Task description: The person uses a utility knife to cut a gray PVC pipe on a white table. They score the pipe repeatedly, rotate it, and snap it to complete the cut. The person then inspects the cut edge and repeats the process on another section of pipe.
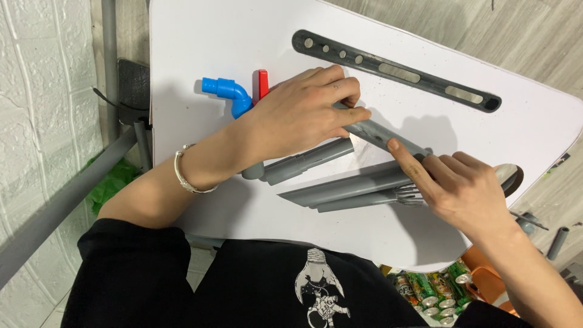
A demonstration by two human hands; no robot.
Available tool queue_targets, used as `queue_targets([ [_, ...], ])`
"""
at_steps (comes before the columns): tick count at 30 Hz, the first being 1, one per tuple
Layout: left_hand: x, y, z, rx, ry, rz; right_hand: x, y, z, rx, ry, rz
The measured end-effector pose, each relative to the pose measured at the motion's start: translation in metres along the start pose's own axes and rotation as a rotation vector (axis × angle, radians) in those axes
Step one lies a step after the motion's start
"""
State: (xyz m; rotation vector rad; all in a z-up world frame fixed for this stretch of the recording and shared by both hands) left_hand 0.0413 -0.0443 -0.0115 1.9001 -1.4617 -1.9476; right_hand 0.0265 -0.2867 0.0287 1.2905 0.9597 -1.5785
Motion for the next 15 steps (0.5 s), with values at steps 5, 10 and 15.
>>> queue_targets([
  [5, 0.002, 0.000, 0.000, 0.008, 0.005, -0.018, -0.004, -0.003, 0.001, -0.019, -0.028, 0.045],
  [10, 0.000, -0.010, 0.001, -0.069, -0.125, 0.012, 0.010, 0.010, 0.043, 0.042, -0.058, 0.130],
  [15, 0.003, -0.001, -0.002, -0.012, -0.034, -0.035, -0.009, 0.008, 0.054, 0.178, 0.075, -0.075],
])
Point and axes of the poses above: each hand's wrist, its own z-axis away from the middle knuckle, its own x-axis out of the palm, y = z × x, the point moved 6 cm from there along -z, towards the middle knuckle, and after that the axes turned 3 degrees about y, right-handed, at the moved point
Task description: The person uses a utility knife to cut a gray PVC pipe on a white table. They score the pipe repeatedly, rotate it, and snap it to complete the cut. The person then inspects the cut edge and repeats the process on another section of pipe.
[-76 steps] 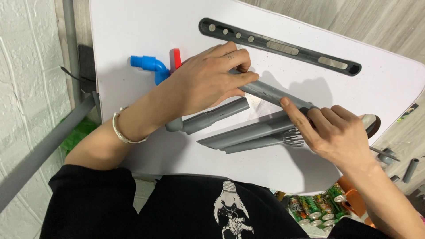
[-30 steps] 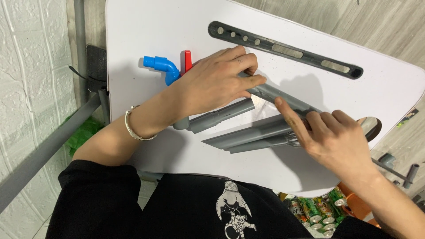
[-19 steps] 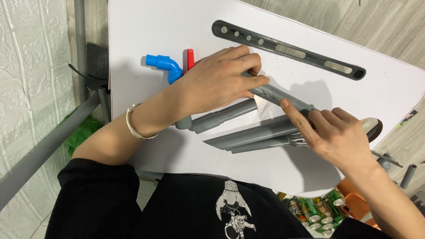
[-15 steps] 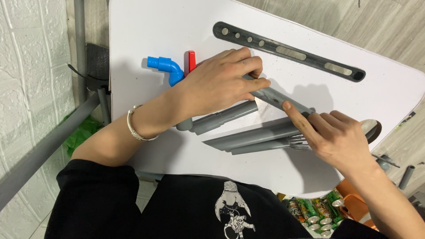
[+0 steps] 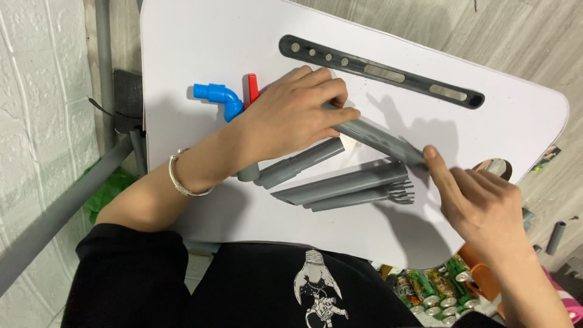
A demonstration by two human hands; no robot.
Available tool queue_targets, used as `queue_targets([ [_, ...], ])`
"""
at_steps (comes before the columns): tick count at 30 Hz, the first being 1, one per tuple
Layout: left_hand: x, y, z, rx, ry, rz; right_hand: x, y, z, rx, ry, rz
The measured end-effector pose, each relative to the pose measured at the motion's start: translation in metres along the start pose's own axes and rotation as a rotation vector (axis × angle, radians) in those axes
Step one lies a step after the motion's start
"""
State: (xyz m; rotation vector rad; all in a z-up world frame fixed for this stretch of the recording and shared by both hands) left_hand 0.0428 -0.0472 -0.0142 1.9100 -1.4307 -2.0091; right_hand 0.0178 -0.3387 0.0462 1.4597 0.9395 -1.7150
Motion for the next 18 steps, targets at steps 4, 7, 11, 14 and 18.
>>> queue_targets([
  [4, -0.004, 0.007, 0.000, 0.008, 0.031, -0.048, -0.001, -0.007, -0.012, 0.107, -0.053, 0.046],
  [7, -0.004, 0.016, 0.000, -0.050, -0.117, 0.007, -0.008, -0.010, -0.015, 0.293, -0.078, -0.194],
  [11, -0.004, 0.024, 0.006, -0.186, -0.119, 0.257, -0.022, -0.021, -0.014, 0.422, 0.133, -0.383],
  [14, -0.015, 0.029, 0.005, -0.217, 0.022, 0.487, -0.017, -0.036, -0.026, 0.423, 0.183, -0.441],
  [18, -0.018, 0.037, 0.005, -0.332, -0.014, 0.779, -0.004, -0.060, -0.043, 0.363, 0.314, -0.375],
])
Point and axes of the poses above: each hand's wrist, its own z-axis away from the middle knuckle, its own x-axis out of the palm, y = z × x, the point moved 6 cm from there along -z, towards the middle knuckle, and after that the axes turned 3 degrees about y, right-handed, at the moved point
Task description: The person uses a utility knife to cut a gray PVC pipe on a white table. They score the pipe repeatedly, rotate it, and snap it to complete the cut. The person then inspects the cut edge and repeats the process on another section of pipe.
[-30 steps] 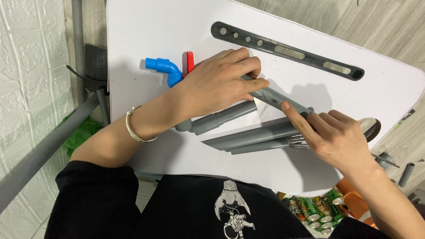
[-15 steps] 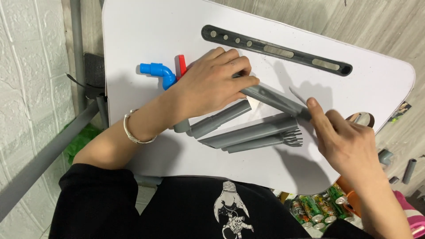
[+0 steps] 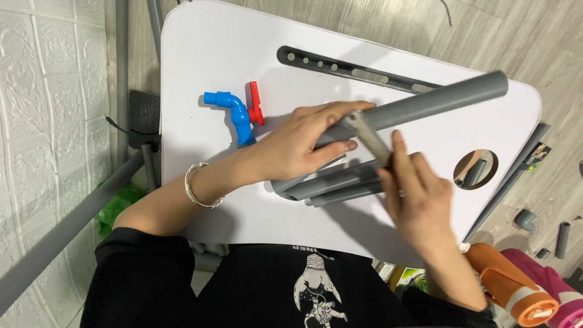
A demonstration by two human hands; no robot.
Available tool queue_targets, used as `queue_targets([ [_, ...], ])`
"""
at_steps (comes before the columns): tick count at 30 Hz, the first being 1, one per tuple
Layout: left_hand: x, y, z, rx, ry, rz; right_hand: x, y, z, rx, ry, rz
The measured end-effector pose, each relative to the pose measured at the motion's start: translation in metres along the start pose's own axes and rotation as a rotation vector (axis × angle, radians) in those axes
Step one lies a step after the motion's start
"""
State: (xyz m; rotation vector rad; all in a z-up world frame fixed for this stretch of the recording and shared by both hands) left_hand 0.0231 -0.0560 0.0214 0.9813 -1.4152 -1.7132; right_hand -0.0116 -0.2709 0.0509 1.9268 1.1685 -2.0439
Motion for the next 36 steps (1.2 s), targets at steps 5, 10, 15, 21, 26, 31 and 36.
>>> queue_targets([
  [5, 0.003, 0.009, 0.004, 0.023, -0.044, 0.024, 0.020, -0.019, 0.000, 0.008, 0.042, 0.117],
  [10, 0.001, 0.011, 0.006, 0.040, 0.030, 0.105, -0.017, 0.017, -0.002, 0.206, 0.330, 0.408],
  [15, 0.008, 0.008, 0.011, -0.016, 0.045, 0.418, 0.000, -0.008, 0.026, 0.527, 0.262, -0.528],
  [21, 0.009, 0.008, 0.009, 0.064, 0.068, 0.682, 0.016, -0.060, -0.005, 0.566, 0.124, -0.585],
  [26, 0.002, 0.009, 0.009, 0.025, 0.109, 0.711, 0.018, -0.064, -0.002, 0.523, 0.117, -0.491],
  [31, 0.000, 0.009, 0.011, 0.034, 0.186, 0.676, 0.027, -0.062, 0.005, 0.427, 0.039, -0.328],
  [36, 0.002, 0.011, 0.012, -0.033, 0.160, 0.732, 0.034, -0.063, 0.009, 0.348, 0.066, -0.296],
])
Point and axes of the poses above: each hand's wrist, its own z-axis away from the middle knuckle, its own x-axis out of the palm, y = z × x, the point moved 6 cm from there along -z, towards the middle knuckle, and after that the axes turned 3 degrees about y, right-handed, at the moved point
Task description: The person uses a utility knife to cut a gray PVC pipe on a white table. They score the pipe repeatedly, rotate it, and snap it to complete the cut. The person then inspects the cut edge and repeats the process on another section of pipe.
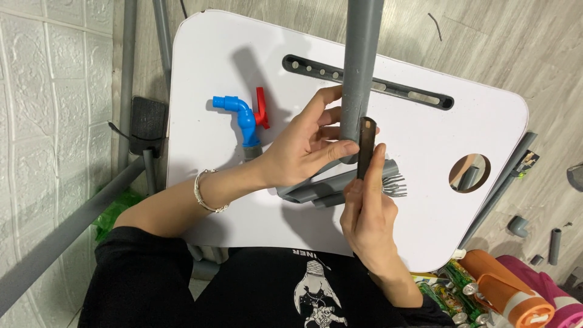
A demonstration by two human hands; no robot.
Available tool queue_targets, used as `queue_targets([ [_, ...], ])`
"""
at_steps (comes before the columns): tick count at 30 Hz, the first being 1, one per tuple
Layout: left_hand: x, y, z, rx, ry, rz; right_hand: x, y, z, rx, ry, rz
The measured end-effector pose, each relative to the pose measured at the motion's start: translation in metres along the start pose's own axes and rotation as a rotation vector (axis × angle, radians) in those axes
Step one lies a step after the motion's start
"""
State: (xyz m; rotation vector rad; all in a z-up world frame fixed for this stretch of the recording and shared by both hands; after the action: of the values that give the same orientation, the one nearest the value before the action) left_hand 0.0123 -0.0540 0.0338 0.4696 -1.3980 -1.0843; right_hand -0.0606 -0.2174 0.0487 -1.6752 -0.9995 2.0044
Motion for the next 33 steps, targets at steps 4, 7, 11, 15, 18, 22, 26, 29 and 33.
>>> queue_targets([
  [4, -0.003, -0.006, -0.002, 0.032, 0.002, 0.032, 0.001, -0.003, -0.001, -0.087, 0.028, 0.059],
  [7, -0.006, -0.006, -0.003, 0.030, 0.020, -0.037, 0.005, 0.002, 0.001, -0.100, 0.006, 0.136],
  [11, -0.008, -0.013, -0.005, 0.026, 0.038, -0.086, 0.006, 0.003, 0.000, -0.060, 0.001, 0.144],
  [15, 0.001, -0.015, -0.002, -0.034, 0.024, -0.220, 0.000, 0.002, -0.006, 0.011, 0.055, 0.201],
  [18, -0.014, -0.023, -0.009, 0.125, 0.066, -0.191, 0.002, -0.009, -0.014, 0.000, -0.037, 0.088],
  [22, -0.009, -0.014, -0.007, 0.107, 0.075, -0.210, 0.009, 0.000, -0.007, 0.054, -0.009, 0.131],
  [26, -0.005, -0.022, -0.006, 0.053, 0.025, -0.213, 0.003, -0.006, -0.015, 0.001, 0.064, 0.135],
  [29, -0.004, -0.017, -0.007, 0.070, 0.026, -0.193, 0.007, -0.005, -0.008, 0.032, 0.035, 0.114],
  [33, -0.005, -0.013, -0.007, 0.046, -0.016, -0.153, 0.006, 0.006, -0.003, 0.030, 0.055, 0.013],
])
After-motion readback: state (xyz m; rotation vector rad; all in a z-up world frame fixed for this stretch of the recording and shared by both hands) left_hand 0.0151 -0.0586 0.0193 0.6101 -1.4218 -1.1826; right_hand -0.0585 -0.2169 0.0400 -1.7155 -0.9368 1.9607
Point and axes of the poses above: each hand's wrist, its own z-axis away from the middle knuckle, its own x-axis out of the palm, y = z × x, the point moved 6 cm from there along -z, towards the middle knuckle, and after that the axes turned 3 degrees about y, right-handed, at the moved point
